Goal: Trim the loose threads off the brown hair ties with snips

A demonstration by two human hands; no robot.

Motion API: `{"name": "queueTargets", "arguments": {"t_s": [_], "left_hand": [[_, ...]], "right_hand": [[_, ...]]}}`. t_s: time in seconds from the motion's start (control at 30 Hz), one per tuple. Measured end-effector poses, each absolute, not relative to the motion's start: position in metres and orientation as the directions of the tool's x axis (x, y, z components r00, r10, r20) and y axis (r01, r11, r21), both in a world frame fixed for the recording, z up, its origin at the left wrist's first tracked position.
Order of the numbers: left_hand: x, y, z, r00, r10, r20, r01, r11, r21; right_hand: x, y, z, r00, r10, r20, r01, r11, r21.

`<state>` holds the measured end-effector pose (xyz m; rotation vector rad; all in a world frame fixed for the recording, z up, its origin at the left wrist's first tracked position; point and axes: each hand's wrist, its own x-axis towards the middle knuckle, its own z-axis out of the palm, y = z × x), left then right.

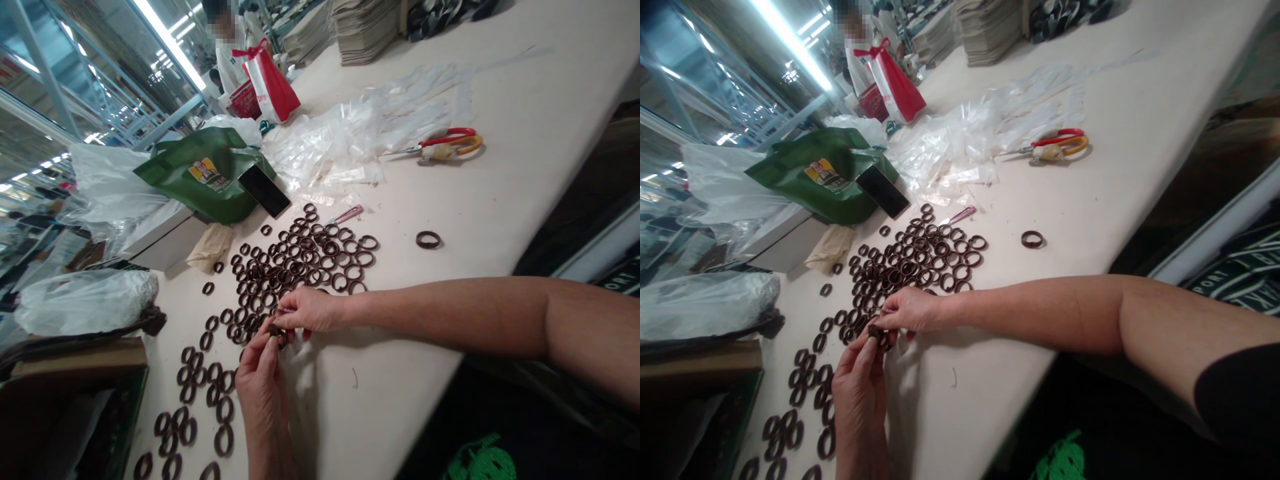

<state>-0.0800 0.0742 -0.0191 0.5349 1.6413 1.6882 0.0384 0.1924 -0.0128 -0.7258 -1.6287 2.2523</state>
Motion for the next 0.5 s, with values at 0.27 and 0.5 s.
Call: {"name": "queueTargets", "arguments": {"t_s": [0.27, 0.5], "left_hand": [[-0.078, 0.075, -0.018, -0.738, 0.665, -0.116, -0.121, 0.038, 0.992], [-0.083, 0.076, -0.013, -0.768, 0.615, -0.18, -0.233, -0.007, 0.972]], "right_hand": [[0.046, 0.189, -0.006, -0.793, 0.6, -0.106, 0.234, 0.139, -0.962], [0.053, 0.19, 0.002, -0.747, 0.618, 0.248, 0.198, 0.561, -0.804]]}}
